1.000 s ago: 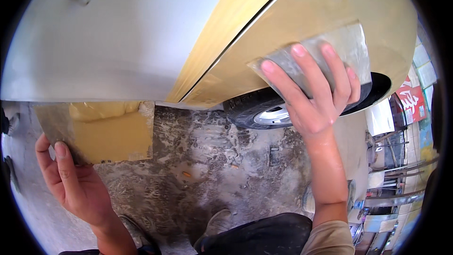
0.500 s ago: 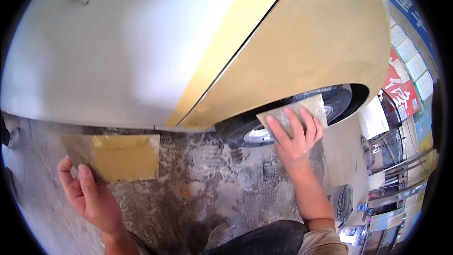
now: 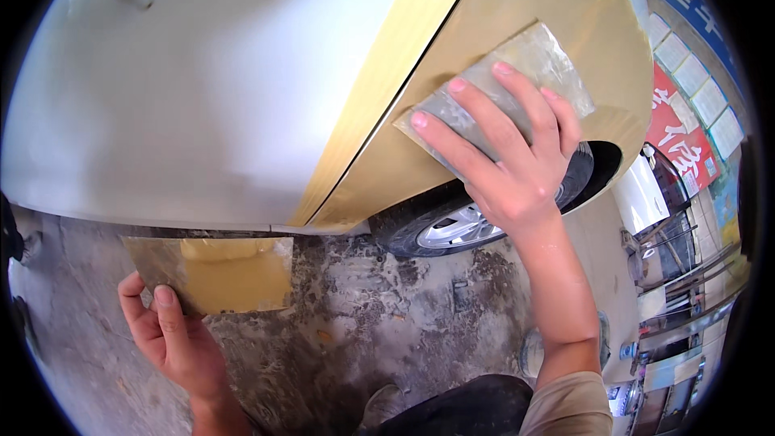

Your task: The person applies a beige body filler to the front fender of a white car using a putty knife. They spread the filler over the surface and smooth it out with a sanding block, working around the wheel arch and door gap.

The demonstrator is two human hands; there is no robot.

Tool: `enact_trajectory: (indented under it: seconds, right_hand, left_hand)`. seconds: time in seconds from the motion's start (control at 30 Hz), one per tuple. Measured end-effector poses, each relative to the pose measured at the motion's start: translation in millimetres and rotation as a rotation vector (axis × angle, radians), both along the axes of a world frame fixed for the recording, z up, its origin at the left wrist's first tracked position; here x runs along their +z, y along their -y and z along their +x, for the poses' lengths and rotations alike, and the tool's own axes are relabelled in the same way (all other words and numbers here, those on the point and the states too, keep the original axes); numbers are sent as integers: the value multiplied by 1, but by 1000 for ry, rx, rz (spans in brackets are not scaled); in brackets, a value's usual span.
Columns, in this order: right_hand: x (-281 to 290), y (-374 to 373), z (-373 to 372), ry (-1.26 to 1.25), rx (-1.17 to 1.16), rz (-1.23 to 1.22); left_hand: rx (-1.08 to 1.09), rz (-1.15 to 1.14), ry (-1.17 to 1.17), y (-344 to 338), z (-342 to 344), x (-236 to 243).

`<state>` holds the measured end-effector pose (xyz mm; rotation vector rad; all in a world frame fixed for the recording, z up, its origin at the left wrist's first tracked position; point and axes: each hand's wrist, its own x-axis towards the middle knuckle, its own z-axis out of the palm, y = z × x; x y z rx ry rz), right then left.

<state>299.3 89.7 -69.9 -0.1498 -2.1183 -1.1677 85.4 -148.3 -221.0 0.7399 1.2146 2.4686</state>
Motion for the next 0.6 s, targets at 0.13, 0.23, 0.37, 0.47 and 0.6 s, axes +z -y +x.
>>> enact_trajectory:
  seconds: [0.13,0.23,0.37,0.47,0.6]
  right_hand:
    - [-30,-1,24,-52,-70,-47]
    - [-60,-3,56,-63,-159,-64]
    - [-100,2,91,-75,-273,-143]
    - [-115,22,99,-94,-269,-303]
    - [-105,41,84,-246,-110,-837]
  left_hand:
    - [31,-13,9,4,-4,-3]
    - [35,2,1,5,-8,-4]
    - [28,-12,-26,5,-10,-3]
    - [3,-22,2,7,-7,-4]
    - [-99,57,95,1,1,-10]
